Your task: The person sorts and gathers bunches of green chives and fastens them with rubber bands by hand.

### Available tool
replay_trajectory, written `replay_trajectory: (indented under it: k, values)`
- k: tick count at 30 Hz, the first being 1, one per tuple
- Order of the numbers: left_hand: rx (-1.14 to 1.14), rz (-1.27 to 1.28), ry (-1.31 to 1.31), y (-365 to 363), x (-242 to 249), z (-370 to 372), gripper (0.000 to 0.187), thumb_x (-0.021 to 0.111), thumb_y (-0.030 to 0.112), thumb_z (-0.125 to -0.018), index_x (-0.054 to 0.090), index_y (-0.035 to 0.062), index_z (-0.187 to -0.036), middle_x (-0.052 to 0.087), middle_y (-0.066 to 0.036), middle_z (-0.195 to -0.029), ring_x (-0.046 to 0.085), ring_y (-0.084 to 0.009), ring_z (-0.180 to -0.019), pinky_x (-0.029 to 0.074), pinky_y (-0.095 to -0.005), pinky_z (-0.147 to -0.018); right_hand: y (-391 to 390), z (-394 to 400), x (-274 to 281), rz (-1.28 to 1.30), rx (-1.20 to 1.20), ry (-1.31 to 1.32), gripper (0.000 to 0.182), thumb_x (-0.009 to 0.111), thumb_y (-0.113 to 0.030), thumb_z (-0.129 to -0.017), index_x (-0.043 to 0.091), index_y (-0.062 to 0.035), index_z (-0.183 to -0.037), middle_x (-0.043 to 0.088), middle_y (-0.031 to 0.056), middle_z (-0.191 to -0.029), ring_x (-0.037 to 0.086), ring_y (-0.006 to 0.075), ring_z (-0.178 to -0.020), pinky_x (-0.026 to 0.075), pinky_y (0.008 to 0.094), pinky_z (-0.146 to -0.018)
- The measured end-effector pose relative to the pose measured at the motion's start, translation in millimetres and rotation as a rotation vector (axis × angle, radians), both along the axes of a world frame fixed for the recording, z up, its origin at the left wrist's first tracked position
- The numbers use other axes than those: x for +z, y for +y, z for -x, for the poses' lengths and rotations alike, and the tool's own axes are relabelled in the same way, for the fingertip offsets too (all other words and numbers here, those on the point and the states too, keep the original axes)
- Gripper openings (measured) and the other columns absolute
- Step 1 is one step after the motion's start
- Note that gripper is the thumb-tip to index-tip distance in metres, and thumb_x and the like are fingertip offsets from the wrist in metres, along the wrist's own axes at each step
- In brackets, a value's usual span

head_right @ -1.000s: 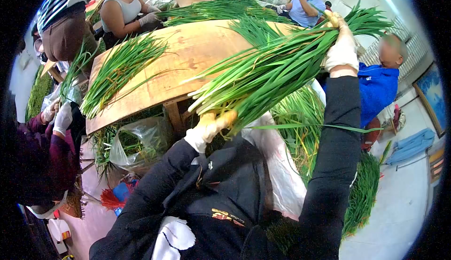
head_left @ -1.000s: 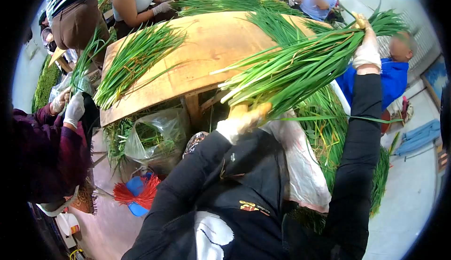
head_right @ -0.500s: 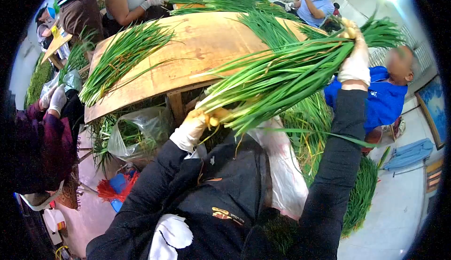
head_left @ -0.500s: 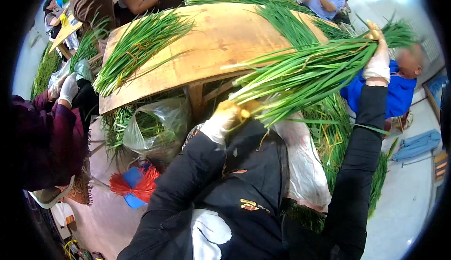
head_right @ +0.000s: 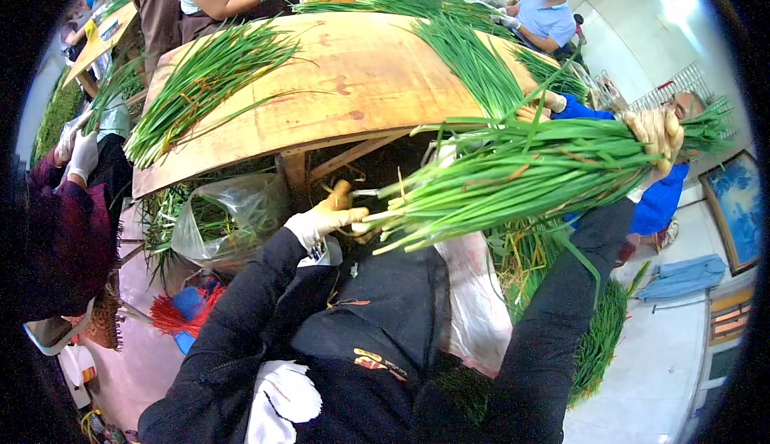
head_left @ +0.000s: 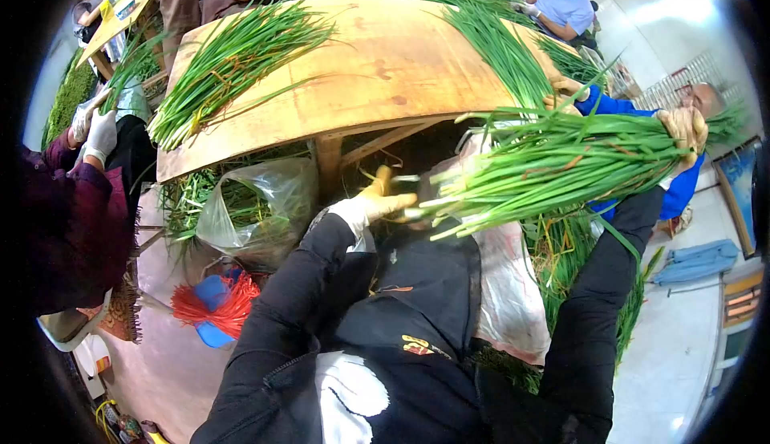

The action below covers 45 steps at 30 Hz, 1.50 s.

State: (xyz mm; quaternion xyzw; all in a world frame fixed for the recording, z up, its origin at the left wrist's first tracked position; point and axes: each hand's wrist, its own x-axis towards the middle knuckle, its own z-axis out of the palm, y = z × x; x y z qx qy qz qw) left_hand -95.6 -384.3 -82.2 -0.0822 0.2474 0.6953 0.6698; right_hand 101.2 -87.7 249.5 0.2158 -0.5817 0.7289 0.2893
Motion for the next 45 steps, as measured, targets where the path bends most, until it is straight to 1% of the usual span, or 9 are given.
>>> replay_trajectory:
  k: [5, 9, 14, 21, 25, 27, 29, 39, 45]
  values:
    - [-0.164, -0.513, 0.15, 0.2, 10.3, -30.4, 0.092, 0.068, 0.023, -0.072, 0.002, 0.0074, -0.135, 0.039, -0.014, -0.124, 0.042, -0.025, -0.112, 0.042, -0.0378, -0.084, 10.0, 17.2, -11.6, -0.295, 0.857, 0.3, 0.04, 0.031, -0.019, -0.087, 0.044, -0.0213, -0.05, 0.06, -0.0031, -0.053, 0.052, 0.0005, -0.045, 0.042, 0.0152, -0.061]
    - [-0.368, -0.354, 0.522, -2.2, 26.7, -40.5, 0.049, 0.062, 0.014, -0.076, 0.041, 0.0019, -0.118, 0.059, -0.006, -0.081, 0.055, -0.0094, -0.063, 0.042, -0.0174, -0.051, 10.6, 31.6, -3.0, -0.477, 1.373, 0.35, 0.021, 0.042, -0.027, -0.087, 0.054, -0.0113, -0.081, 0.063, 0.0041, -0.075, 0.06, 0.0119, -0.067, 0.045, 0.0236, -0.072]
    - [-0.055, 0.342, 0.788, -11.8, -74.7, -6.6, 0.008, 0.046, 0.003, -0.084, 0.052, -0.0005, -0.086, 0.062, -0.013, -0.083, 0.05, -0.0118, -0.049, 0.045, -0.0227, -0.047, 11.9, 1.8, 4.5, -0.435, 1.163, 0.344, 0.024, 0.043, -0.024, -0.086, 0.056, -0.0041, -0.089, 0.064, 0.0082, -0.073, 0.061, 0.0149, -0.065, 0.047, 0.0273, -0.073]
    - [0.034, -0.01, 0.852, 8.1, -23.1, 0.6, 0.027, 0.046, 0.026, -0.088, 0.054, 0.001, -0.092, 0.058, -0.003, -0.075, 0.048, -0.0054, -0.053, 0.04, -0.0163, -0.048, -14.9, 15.9, 14.6, -0.455, 1.22, 0.304, 0.028, 0.043, -0.025, -0.086, 0.055, -0.001, -0.095, 0.064, 0.0101, -0.077, 0.061, 0.0163, -0.067, 0.047, 0.0281, -0.075]
    - [0.043, 0.16, 1.005, 33.3, -136.5, 23.6, 0.039, 0.049, 0.029, -0.086, 0.045, -0.0024, -0.108, 0.057, -0.007, -0.076, 0.05, -0.0089, -0.048, 0.042, -0.0157, -0.047, -8.1, 10.1, 19.0, -0.444, 1.266, 0.327, 0.028, 0.045, -0.027, -0.086, 0.055, -0.0015, -0.093, 0.063, 0.0088, -0.075, 0.06, 0.0155, -0.066, 0.047, 0.0275, -0.074]
    - [-0.265, 0.735, 1.659, 11.1, -42.0, 2.0, 0.111, 0.078, 0.038, -0.054, 0.009, -0.0013, -0.132, 0.028, -0.027, -0.129, 0.034, -0.0324, -0.118, 0.032, -0.0351, -0.097, -4.4, 4.9, 22.6, -0.442, 1.27, 0.335, 0.028, 0.045, -0.028, -0.086, 0.055, -0.0017, -0.092, 0.063, 0.0081, -0.074, 0.06, 0.0152, -0.066, 0.047, 0.0272, -0.074]
    - [0.099, 0.122, 1.799, 16.9, -17.3, -4.1, 0.126, 0.082, 0.038, -0.043, 0.003, -0.0004, -0.133, 0.004, -0.024, -0.138, 0.006, -0.0323, -0.129, 0.012, -0.036, -0.105, 0.7, 0.1, 24.4, -0.432, 1.27, 0.336, 0.029, 0.046, -0.029, -0.085, 0.055, -0.002, -0.092, 0.063, 0.0074, -0.073, 0.06, 0.0148, -0.065, 0.047, 0.0269, -0.073]
    - [0.07, -0.574, 1.114, 50.6, 44.8, -17.5, 0.03, 0.051, 0.022, -0.086, 0.057, -0.0041, -0.099, 0.062, -0.009, -0.091, 0.057, -0.0128, -0.08, 0.044, -0.0205, -0.07, 6.6, -9.6, 5.0, -0.299, 1.01, 0.318, 0.026, 0.043, -0.023, -0.087, 0.052, 0.0001, -0.094, 0.064, 0.0073, -0.071, 0.06, 0.0142, -0.059, 0.047, 0.0256, -0.071]
    - [-0.017, 0.378, 1.105, 5.5, -78.9, 38.6, 0.03, 0.053, 0.02, -0.084, 0.054, -0.0047, -0.101, 0.06, -0.012, -0.093, 0.058, -0.0154, -0.079, 0.047, -0.0213, -0.069, 20.2, -7.9, 14.4, -0.4, 1.234, 0.401, 0.023, 0.042, -0.023, -0.087, 0.053, -0.0027, -0.089, 0.064, 0.0074, -0.069, 0.061, 0.0136, -0.058, 0.048, 0.0255, -0.071]
